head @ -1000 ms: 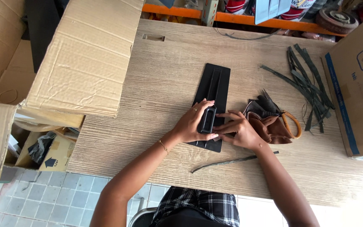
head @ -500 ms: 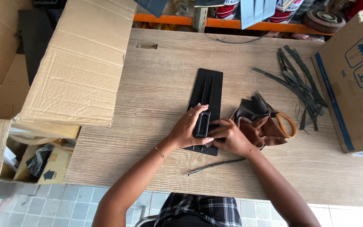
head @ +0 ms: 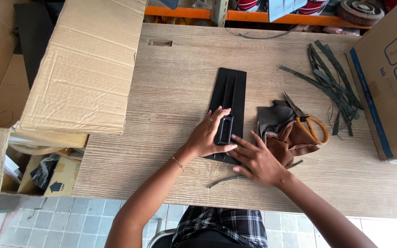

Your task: The recorder is seen taking a black plastic component out of a box and then using a piece of cloth to clean it before tying a brown piece of leather/fabric to it with a thin strip.

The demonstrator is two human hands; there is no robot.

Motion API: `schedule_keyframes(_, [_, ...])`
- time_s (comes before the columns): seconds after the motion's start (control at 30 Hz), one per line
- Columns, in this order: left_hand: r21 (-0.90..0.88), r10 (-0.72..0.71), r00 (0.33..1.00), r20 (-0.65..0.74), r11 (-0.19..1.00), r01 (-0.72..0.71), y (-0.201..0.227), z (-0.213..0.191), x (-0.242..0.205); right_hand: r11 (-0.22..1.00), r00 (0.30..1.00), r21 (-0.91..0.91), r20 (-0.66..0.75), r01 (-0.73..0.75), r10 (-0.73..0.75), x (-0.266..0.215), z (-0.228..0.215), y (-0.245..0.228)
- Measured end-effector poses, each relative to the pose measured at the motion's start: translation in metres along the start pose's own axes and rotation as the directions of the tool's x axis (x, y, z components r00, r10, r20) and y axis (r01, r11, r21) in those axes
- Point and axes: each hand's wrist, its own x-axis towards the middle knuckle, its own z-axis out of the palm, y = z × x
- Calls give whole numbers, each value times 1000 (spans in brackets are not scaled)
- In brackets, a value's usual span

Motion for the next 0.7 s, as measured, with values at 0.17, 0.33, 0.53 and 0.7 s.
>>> schedule_keyframes(0.17, [-8, 27, 999, -23, 1000, -27, 1, 0, 0, 993, 986, 62, -141, 104, -94, -37, 0, -14])
schedule_keyframes(0.33, [-99, -74, 996, 49, 992, 79, 4, -3, 2, 995, 990, 43, -116, 92, -86, -43, 6, 5])
schedule_keyframes(0.53, [-90, -48, 999, -2, 995, 48, -5, -2, 2, 999, 987, -14, -158, -35, 33, -16, 8, 3])
schedule_keyframes(0.7, [-121, -16, 1000, -19, 993, 14, -7, 2, 1, 999, 990, -2, -139, -32, 31, -3, 5, -17])
